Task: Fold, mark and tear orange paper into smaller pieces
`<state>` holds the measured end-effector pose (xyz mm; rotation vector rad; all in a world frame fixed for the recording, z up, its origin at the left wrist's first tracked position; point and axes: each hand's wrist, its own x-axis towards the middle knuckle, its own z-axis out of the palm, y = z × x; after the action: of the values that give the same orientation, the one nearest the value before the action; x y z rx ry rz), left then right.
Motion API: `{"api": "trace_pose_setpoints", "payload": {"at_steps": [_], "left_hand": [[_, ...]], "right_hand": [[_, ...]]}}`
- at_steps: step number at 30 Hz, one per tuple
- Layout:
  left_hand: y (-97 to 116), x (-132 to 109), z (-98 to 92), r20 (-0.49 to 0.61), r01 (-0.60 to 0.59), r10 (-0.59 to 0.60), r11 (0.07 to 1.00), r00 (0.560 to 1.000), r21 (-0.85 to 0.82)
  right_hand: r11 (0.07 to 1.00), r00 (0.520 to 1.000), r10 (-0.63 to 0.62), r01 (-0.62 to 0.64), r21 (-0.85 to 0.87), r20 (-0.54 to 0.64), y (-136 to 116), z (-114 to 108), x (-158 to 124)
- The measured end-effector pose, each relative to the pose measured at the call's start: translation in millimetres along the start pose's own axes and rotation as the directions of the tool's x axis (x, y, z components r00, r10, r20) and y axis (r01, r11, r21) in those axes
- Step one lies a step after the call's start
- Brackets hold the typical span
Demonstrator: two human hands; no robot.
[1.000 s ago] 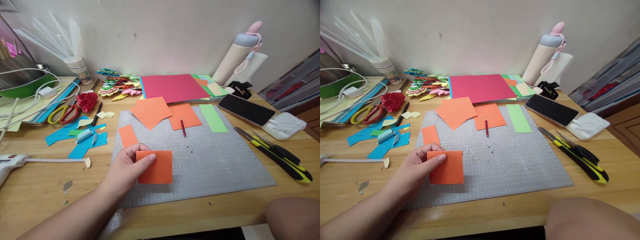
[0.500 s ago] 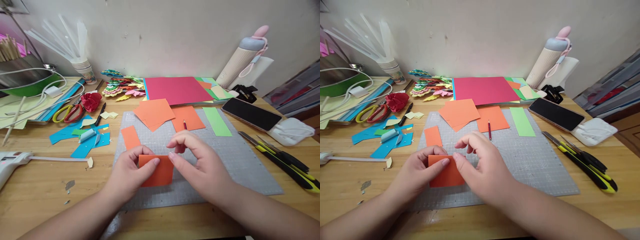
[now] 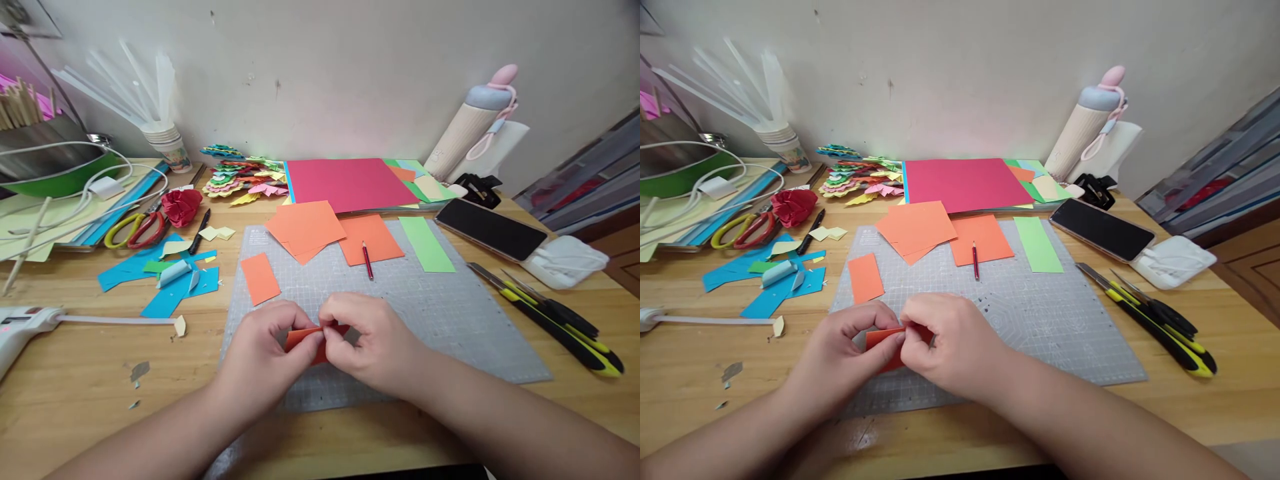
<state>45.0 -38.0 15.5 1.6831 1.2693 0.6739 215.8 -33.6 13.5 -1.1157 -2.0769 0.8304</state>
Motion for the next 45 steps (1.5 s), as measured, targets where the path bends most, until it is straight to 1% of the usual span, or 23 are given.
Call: {"api": "trace_pose_setpoints", "payload": {"at_steps": [3, 6, 9, 11, 13, 15, 17, 18, 21, 23, 25, 27, 29, 32, 35, 37, 40, 45], "left_hand": [[1, -1, -0.6, -0.006, 0.007, -0.007, 0.995, 1.0, -0.1], [1, -1, -3.8, -0.04, 0.038, -0.047, 0.979, 0.998, -0.201], [0, 1, -9.4, -0.074, 0.077, -0.105, 0.946, 0.992, -0.315], [-2, 3, -12.5, -0.129, 0.086, -0.15, 0.911, 0.98, -0.404], [-3, 4, -13.3, -0.169, 0.088, -0.187, 0.879, 0.968, -0.469], [-5, 4, -11.5, -0.13, 0.108, -0.195, 0.865, 0.972, -0.49], [-5, 4, -8.2, -0.053, 0.144, -0.192, 0.866, 0.98, -0.48], [-5, 4, -6.7, -0.021, 0.164, -0.197, 0.866, 0.98, -0.472], [-4, 4, -4.3, 0.039, 0.201, -0.202, 0.896, 0.978, -0.396], [-3, 4, -4.6, 0.047, 0.165, -0.158, 0.944, 0.986, -0.286], [-2, 4, -5.3, 0.052, 0.081, -0.074, 0.984, 0.996, -0.159], [-3, 4, -5.4, 0.082, 0.015, -0.01, 0.998, 0.997, -0.063], [-4, 4, -5.0, 0.127, -0.011, 0.011, 1.0, 0.992, 0.004], [-4, 4, -5.3, 0.144, -0.022, 0.015, 0.998, 0.989, 0.05], [-3, 5, -8.5, 0.128, -0.018, 0.015, 1.0, 0.992, 0.024], [-1, 7, -11.9, 0.115, 0.001, 0.0, 1.0, 0.993, -0.007], [2, 8, -17.3, 0.1, 0.011, -0.007, 0.999, 0.995, -0.032], [5, 8, -21.8, 0.047, 0.028, -0.026, 0.999, 0.999, -0.043]], "right_hand": [[1.0, 1.0, -0.004, 0.004, 0.03, 0.003, 0, -1, 0], [0.998, 1.0, 0.018, -0.018, 0.057, 0.001, 3, -6, 2], [0.995, 0.996, 0.086, -0.085, 0.061, -0.008, 9, -16, 5], [0.987, 0.987, 0.154, -0.151, 0.063, -0.054, 14, -22, 7], [0.968, 0.972, 0.218, -0.203, 0.148, -0.093, 18, -25, 9], [0.918, 0.966, 0.251, -0.215, 0.332, -0.068, 19, -23, 8], [0.855, 0.971, 0.239, -0.21, 0.474, -0.002, 18, -17, 5], [0.844, 0.974, 0.223, -0.206, 0.495, 0.026, 17, -13, 4], [0.873, 0.976, 0.205, -0.215, 0.439, 0.07, 14, -5, 0], [0.881, 0.969, 0.22, -0.247, 0.403, 0.115, 13, -3, -1], [0.877, 0.952, 0.233, -0.293, 0.38, 0.197, 12, -2, -1], [0.875, 0.933, 0.238, -0.326, 0.357, 0.27, 12, -1, -2], [0.876, 0.925, 0.24, -0.338, 0.345, 0.295, 11, 1, -2], [0.883, 0.941, 0.216, -0.301, 0.36, 0.259, 11, 4, -3], [0.872, 0.964, 0.19, -0.253, 0.42, 0.188, 14, 2, -2], [0.845, 0.969, 0.198, -0.244, 0.476, 0.145, 16, -2, 0], [0.803, 0.97, 0.214, -0.242, 0.544, 0.115, 20, -11, 4], [0.787, 0.978, 0.202, -0.197, 0.584, 0.058, 25, -21, 6]]}}
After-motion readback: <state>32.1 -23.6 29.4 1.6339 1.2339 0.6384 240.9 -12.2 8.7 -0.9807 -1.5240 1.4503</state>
